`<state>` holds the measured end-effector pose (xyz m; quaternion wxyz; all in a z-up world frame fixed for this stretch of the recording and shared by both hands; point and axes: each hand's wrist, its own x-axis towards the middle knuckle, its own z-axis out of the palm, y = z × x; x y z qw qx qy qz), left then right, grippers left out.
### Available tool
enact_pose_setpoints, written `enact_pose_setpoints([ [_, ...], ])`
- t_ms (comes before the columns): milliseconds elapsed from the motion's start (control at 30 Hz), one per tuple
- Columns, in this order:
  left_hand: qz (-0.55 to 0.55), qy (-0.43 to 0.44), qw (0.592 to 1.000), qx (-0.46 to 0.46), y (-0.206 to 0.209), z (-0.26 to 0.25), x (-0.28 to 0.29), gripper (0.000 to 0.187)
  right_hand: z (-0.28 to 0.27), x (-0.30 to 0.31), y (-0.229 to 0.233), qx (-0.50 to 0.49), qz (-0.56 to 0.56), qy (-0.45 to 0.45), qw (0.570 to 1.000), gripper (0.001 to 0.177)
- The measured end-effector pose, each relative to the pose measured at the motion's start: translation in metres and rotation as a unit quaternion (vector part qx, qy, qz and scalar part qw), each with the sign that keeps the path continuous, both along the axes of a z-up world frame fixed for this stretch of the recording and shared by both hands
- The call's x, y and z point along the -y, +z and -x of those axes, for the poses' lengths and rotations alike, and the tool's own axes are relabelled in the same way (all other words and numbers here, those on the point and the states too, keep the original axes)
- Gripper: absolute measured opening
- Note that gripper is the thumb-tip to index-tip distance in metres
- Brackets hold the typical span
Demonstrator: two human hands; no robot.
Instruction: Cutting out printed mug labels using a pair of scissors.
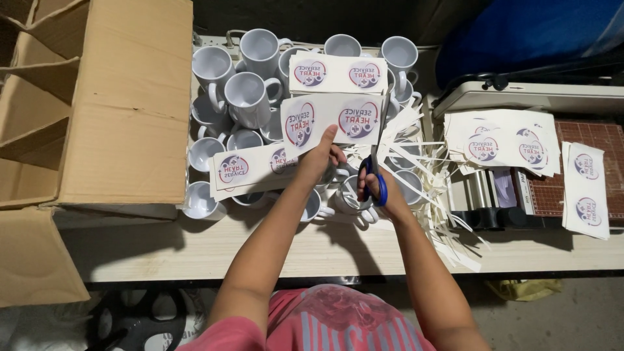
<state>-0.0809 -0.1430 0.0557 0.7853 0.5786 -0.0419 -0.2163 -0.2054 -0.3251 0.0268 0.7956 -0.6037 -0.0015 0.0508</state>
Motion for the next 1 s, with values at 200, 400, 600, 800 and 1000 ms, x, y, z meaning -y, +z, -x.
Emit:
enact_pose_setpoints([
  [200,0.028,0.013,0.999,-0.016,-0.003,0.003,-0.002,0.043,0.002,-0.010,0.001,-0.025,0.062,-0.036,0.997,0.045],
  [400,0.044,0.030,0.998,-0.039,0.000,0.007,-0.008,0.034,0.013,-0.011,-0.025,-0.078,0.024,-0.041,0.996,0.047],
  [600,-0.068,-0.093,0.993,-0.017,-0.029,-0.009,-0.037,0.032,0.003,0.032,-0.019,-0.087,-0.065,-0.008,0.994,0.062],
  [800,-0.134,-0.318,0.939,-0.008,0.007,-0.004,-0.050,0.024,-0.042,0.039,0.059,0.017,0.090,-0.067,0.994,0.039],
  [1000,-0.152,-0.444,0.883,0.016,0.013,-0.008,-0.043,0.026,-0.077,0.027,0.104,0.069,0.274,-0.083,0.956,0.030],
])
